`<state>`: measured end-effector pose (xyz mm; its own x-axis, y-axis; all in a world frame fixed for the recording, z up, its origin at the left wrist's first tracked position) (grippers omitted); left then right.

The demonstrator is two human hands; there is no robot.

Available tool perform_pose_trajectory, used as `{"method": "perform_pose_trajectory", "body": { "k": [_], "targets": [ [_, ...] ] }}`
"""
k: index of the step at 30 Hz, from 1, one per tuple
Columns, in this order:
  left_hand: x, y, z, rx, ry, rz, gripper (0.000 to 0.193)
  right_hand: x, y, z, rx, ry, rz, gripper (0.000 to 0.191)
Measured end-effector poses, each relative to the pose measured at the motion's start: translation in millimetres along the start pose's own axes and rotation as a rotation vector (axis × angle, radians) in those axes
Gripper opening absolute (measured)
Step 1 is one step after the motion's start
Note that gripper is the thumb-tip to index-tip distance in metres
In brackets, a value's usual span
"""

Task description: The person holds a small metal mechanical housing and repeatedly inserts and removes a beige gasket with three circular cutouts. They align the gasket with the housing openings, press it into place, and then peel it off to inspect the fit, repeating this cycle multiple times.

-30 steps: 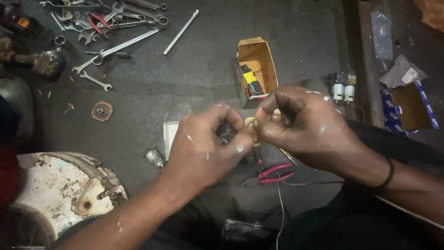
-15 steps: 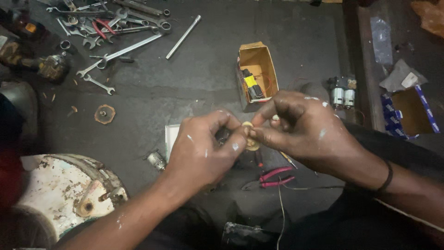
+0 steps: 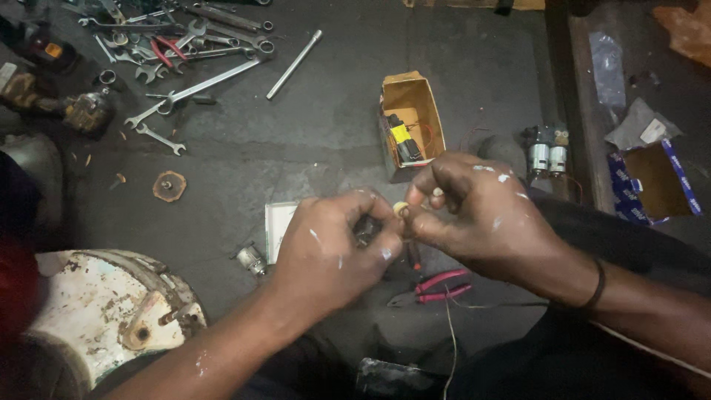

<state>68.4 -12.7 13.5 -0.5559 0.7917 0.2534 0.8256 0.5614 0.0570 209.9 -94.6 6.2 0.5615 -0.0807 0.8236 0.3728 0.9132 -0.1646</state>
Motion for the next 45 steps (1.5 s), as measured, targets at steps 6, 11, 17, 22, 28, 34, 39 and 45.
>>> {"method": "perform_pose_trajectory", "body": {
  "k": [6,11,17,22,28,34,39,45],
  "targets": [
    [1.9,1.1,30.4,0.255,-0.216,0.008,0.016,-9.9,7.9,-19.3,-0.171,0.439,0.225,0.016],
    [36.9,10.5,24.0,0.134,-0.316,-0.120,0.016,-22.5,12.3,-51.1,-0.604,0.791,0.310,0.029],
    [106.9,-14.3,32.5,0.459,-0.667,-0.564,0.015,-55.4,57.4,-67.2,-0.521,0.786,0.488,0.023],
    [124.2,-24.0,29.0,0.346,-0.846,-0.659,0.016,-118.7,126.5,-77.6,-0.422,0.753,0.516,0.021],
    [122.6,-28.0,37.4,0.463,-0.834,-0.696,0.016,-225.1,198.5,-104.8,-0.316,0.595,0.343,0.033],
    [124.5,-47.2,55.2,0.606,-0.682,-0.713,0.020,-284.2,238.7,-130.7,-0.235,-0.074,0.130,0.031],
    [127.2,-64.3,77.6,0.723,-0.720,-0.729,0.019,-305.2,254.8,-115.3,-0.009,-0.242,-0.014,0.030],
    [139.1,-77.8,97.2,0.621,-0.669,-0.500,0.017,-323.0,264.2,-96.5,0.049,-0.285,0.014,0.028]
  ]
}}
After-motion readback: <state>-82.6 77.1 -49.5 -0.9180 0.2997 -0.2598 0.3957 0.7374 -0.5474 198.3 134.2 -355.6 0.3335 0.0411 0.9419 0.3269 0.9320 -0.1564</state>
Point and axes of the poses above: each hand's wrist, its own y-axis towards the middle knuckle, its own x-axis out of the back of the hand, z = x × y, the point moved 7 cm from there along y, towards the middle knuckle, and after that the axes turned 12 degrees about -y, right-handed, at the moved point
